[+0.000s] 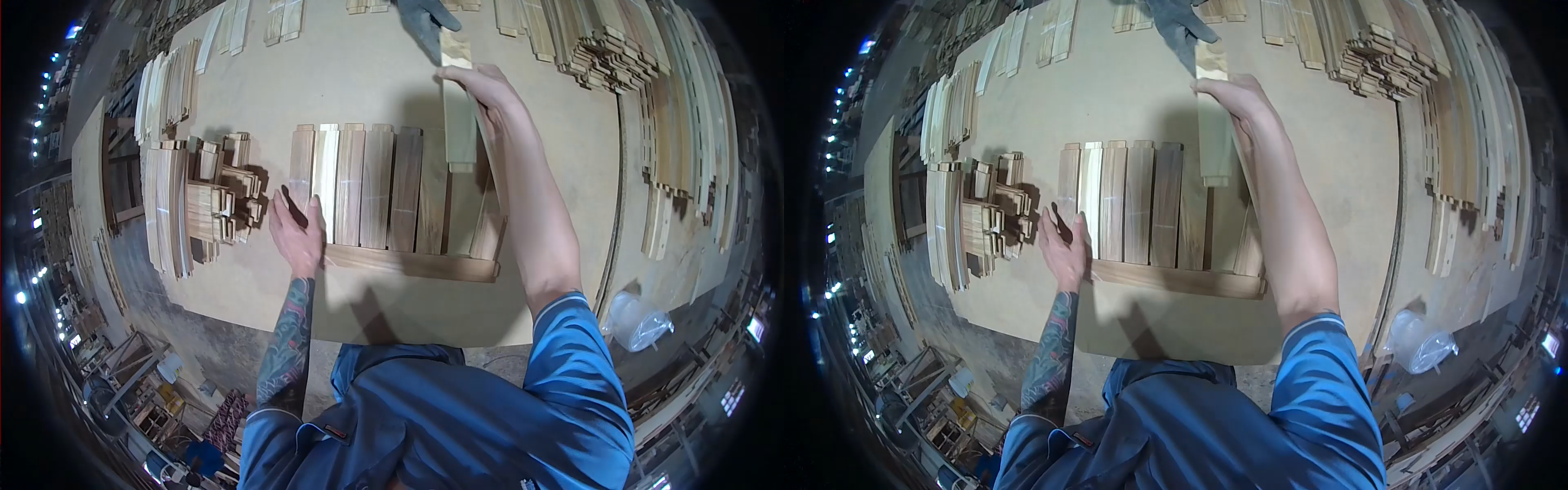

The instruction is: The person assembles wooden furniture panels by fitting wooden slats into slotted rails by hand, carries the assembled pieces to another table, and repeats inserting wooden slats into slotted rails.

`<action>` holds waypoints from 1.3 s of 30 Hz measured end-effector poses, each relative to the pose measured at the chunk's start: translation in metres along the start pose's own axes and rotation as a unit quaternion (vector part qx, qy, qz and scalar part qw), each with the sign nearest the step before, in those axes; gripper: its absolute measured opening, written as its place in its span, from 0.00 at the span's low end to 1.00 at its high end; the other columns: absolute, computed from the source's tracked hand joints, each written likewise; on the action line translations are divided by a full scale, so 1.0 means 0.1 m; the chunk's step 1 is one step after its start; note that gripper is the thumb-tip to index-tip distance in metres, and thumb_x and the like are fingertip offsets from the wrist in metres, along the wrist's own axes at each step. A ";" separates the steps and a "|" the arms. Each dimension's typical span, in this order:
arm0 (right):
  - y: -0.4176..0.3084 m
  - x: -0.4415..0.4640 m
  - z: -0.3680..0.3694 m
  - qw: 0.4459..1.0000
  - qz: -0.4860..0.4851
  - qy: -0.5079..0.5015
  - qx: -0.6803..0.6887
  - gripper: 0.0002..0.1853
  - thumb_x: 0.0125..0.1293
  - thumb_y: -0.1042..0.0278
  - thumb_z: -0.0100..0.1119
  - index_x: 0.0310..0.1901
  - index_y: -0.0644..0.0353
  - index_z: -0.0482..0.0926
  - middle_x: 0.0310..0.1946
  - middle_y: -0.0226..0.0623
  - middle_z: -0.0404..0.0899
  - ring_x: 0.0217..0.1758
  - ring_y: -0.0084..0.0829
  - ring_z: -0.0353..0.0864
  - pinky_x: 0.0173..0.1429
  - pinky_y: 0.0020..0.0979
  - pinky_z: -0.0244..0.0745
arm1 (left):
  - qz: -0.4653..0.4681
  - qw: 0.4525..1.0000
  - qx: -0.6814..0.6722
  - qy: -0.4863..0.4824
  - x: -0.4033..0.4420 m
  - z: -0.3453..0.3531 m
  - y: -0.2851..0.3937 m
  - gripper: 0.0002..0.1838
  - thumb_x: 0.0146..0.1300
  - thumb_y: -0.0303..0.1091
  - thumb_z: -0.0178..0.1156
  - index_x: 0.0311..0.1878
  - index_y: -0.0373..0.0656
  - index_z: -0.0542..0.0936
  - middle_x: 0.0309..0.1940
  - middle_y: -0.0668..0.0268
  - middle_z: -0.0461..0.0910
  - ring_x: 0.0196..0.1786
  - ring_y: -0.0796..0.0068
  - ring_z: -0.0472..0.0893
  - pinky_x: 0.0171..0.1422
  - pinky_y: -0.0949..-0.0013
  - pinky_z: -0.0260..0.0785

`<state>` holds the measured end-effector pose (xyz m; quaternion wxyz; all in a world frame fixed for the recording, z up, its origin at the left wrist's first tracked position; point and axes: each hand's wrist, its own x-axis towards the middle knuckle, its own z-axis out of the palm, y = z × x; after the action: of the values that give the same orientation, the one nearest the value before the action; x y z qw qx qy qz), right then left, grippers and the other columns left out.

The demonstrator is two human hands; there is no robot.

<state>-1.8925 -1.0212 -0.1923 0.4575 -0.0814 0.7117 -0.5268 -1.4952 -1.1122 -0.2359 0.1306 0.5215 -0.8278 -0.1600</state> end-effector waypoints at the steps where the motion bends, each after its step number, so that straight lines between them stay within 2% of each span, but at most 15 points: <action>1: 0.00 -0.19 -0.07 1.000 -0.002 0.006 0.001 0.22 0.56 0.57 0.75 0.47 0.65 0.84 0.37 0.40 0.86 0.37 0.29 0.86 0.42 0.32 0.80 | -0.067 0.997 -0.019 -0.035 0.06 -0.02 -0.01 0.45 0.67 0.59 0.60 0.77 0.39 0.61 0.71 0.34 0.61 0.73 0.36 0.62 0.77 0.46 0.55; 4: 0.15 -0.67 -0.31 0.996 0.031 0.081 -0.002 0.22 0.57 0.61 0.75 0.48 0.66 0.83 0.36 0.39 0.85 0.36 0.30 0.86 0.43 0.33 0.81 | -0.079 0.995 0.027 -0.047 0.12 -0.07 0.08 0.46 0.63 0.61 0.63 0.77 0.42 0.61 0.66 0.35 0.67 0.70 0.39 0.66 0.73 0.48 0.61; 7: 0.65 -0.62 -0.54 0.966 0.002 0.198 0.166 0.21 0.56 0.64 0.75 0.48 0.67 0.83 0.44 0.40 0.85 0.44 0.31 0.84 0.48 0.34 0.79 | -0.078 0.995 0.034 -0.043 0.09 -0.03 0.12 0.47 0.61 0.62 0.65 0.75 0.43 0.63 0.62 0.38 0.70 0.66 0.40 0.70 0.69 0.48 0.66; 9: 0.74 -0.31 -0.73 0.870 -0.084 0.343 0.344 0.23 0.57 0.67 0.75 0.53 0.68 0.80 0.49 0.43 0.83 0.45 0.35 0.84 0.47 0.36 0.80 | -0.083 0.994 0.061 -0.040 0.06 -0.02 0.15 0.47 0.60 0.62 0.66 0.74 0.42 0.64 0.58 0.40 0.72 0.62 0.41 0.72 0.67 0.48 0.67; 11: 0.57 -0.24 -0.81 0.844 -0.064 0.351 0.400 0.28 0.59 0.68 0.73 0.58 0.71 0.75 0.53 0.46 0.81 0.47 0.40 0.85 0.47 0.41 0.83 | -0.077 0.995 0.060 -0.033 0.00 -0.04 0.10 0.48 0.59 0.63 0.66 0.74 0.42 0.65 0.56 0.41 0.73 0.61 0.42 0.73 0.66 0.48 0.67; 13: 0.48 -0.16 -0.82 0.711 -0.102 0.403 0.567 0.31 0.59 0.67 0.73 0.60 0.74 0.71 0.53 0.47 0.80 0.50 0.44 0.84 0.51 0.48 0.85 | -0.071 0.995 0.062 -0.026 -0.04 -0.02 0.03 0.48 0.59 0.64 0.67 0.74 0.42 0.65 0.54 0.43 0.73 0.59 0.42 0.74 0.64 0.49 0.68; 18: 0.69 -0.07 -0.91 0.649 -0.017 0.445 0.617 0.37 0.60 0.63 0.73 0.67 0.66 0.65 0.54 0.46 0.79 0.49 0.47 0.84 0.50 0.48 0.87 | -0.071 0.996 0.035 -0.037 -0.03 -0.02 -0.05 0.49 0.56 0.65 0.69 0.72 0.39 0.68 0.53 0.43 0.74 0.58 0.42 0.74 0.63 0.49 0.68; 21: 0.93 -0.25 -0.97 0.703 -0.101 0.478 0.517 0.35 0.60 0.69 0.73 0.66 0.61 0.66 0.57 0.42 0.78 0.53 0.43 0.83 0.51 0.43 0.87 | -0.083 0.994 0.006 -0.067 0.08 -0.04 -0.12 0.51 0.53 0.67 0.71 0.70 0.39 0.69 0.52 0.44 0.75 0.58 0.43 0.75 0.63 0.50 0.69; 24: 1.02 -0.70 -1.25 0.650 -0.334 0.592 0.339 0.23 0.64 0.76 0.68 0.58 0.62 0.71 0.55 0.42 0.78 0.54 0.35 0.81 0.49 0.39 0.86 | -0.089 0.990 -0.025 -0.105 0.21 -0.01 -0.28 0.52 0.47 0.65 0.76 0.66 0.37 0.71 0.51 0.47 0.79 0.56 0.52 0.80 0.62 0.54 0.72; 26: 0.80 -1.44 -1.25 0.653 -0.338 0.574 0.361 0.18 0.65 0.76 0.64 0.55 0.62 0.71 0.53 0.43 0.79 0.51 0.33 0.81 0.50 0.38 0.85 | -0.086 0.985 -0.078 -0.128 0.26 -0.10 -0.26 0.49 0.47 0.61 0.78 0.62 0.33 0.73 0.49 0.51 0.81 0.51 0.59 0.81 0.58 0.59 0.74; 29: 1.21 -2.15 -1.51 0.703 -0.357 0.603 0.123 0.12 0.65 0.77 0.62 0.48 0.61 0.72 0.47 0.42 0.82 0.48 0.29 0.81 0.50 0.36 0.84 | -0.103 0.964 -0.167 -0.181 0.28 -0.09 -0.45 0.41 0.47 0.56 0.81 0.54 0.33 0.77 0.43 0.59 0.84 0.44 0.70 0.82 0.53 0.66 0.75; 31: 1.16 -2.54 -1.34 0.859 -0.137 0.478 -0.118 0.14 0.64 0.64 0.65 0.47 0.61 0.77 0.45 0.45 0.84 0.50 0.33 0.83 0.50 0.36 0.83 | -0.117 0.949 -0.205 -0.212 0.28 -0.05 -0.56 0.36 0.48 0.55 0.81 0.49 0.36 0.79 0.39 0.62 0.85 0.41 0.74 0.82 0.53 0.68 0.75; 33: 1.06 -2.49 -0.82 0.893 0.081 0.339 -0.283 0.25 0.61 0.46 0.67 0.48 0.62 0.81 0.46 0.47 0.86 0.51 0.41 0.85 0.51 0.40 0.81 | -0.160 0.926 -0.248 -0.234 0.24 -0.05 -0.63 0.28 0.53 0.52 0.80 0.44 0.39 0.80 0.38 0.66 0.84 0.39 0.79 0.79 0.50 0.72 0.73; 35: 1.57 -2.21 -0.44 0.865 0.074 0.298 -0.396 0.37 0.55 0.32 0.67 0.51 0.61 0.83 0.45 0.46 0.87 0.52 0.46 0.86 0.54 0.43 0.79 | -0.160 0.911 -0.305 -0.229 0.14 -0.05 -0.57 0.26 0.54 0.50 0.79 0.43 0.40 0.79 0.38 0.66 0.83 0.39 0.80 0.79 0.49 0.72 0.73; 39: 1.60 -2.37 -0.05 0.860 0.083 0.279 -0.419 0.38 0.49 0.31 0.72 0.47 0.61 0.84 0.42 0.43 0.88 0.49 0.43 0.87 0.53 0.42 0.80 | -0.150 0.884 -0.395 -0.199 0.02 0.06 -0.60 0.23 0.55 0.45 0.79 0.42 0.41 0.78 0.38 0.67 0.82 0.38 0.80 0.77 0.48 0.72 0.72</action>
<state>-1.7026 -0.8069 -0.1903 0.2048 -0.0557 0.9672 -0.1394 -1.4492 -1.1376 -0.2656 0.1325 0.5022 -0.6163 -0.5919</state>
